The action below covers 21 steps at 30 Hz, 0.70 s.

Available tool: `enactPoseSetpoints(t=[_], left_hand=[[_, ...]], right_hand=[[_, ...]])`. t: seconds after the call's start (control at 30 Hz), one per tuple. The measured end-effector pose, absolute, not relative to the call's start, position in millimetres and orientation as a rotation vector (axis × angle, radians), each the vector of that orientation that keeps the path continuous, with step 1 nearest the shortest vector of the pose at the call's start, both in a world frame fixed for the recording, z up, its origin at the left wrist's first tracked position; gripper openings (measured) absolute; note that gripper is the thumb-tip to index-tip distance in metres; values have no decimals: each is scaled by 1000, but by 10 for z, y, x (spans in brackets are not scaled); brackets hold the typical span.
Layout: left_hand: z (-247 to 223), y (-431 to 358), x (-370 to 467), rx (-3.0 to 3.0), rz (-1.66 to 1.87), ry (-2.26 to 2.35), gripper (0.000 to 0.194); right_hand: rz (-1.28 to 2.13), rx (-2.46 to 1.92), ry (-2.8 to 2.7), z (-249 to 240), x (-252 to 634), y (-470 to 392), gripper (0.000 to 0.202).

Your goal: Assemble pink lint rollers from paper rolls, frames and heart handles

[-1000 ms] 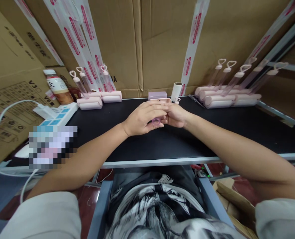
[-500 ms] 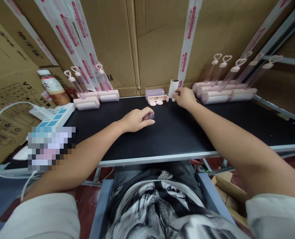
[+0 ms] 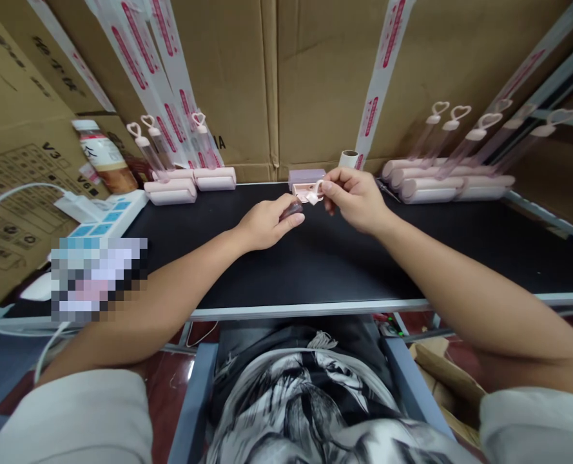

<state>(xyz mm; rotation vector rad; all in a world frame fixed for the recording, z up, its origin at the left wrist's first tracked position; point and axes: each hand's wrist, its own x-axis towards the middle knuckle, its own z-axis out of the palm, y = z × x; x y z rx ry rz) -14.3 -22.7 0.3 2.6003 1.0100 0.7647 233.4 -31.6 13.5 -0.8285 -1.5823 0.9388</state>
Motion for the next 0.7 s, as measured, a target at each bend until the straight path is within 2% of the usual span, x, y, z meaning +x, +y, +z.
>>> enactPoseSetpoints(t=[0.2,0.7], left_hand=[[8,-237,-140,2597,803,1008,55],[38,-203,-190,2595,744,932,47]], right_hand=[[938,-801,-1632,131,2214,-428,60],[1045,-752,-1851,-12,2253,-330,54]])
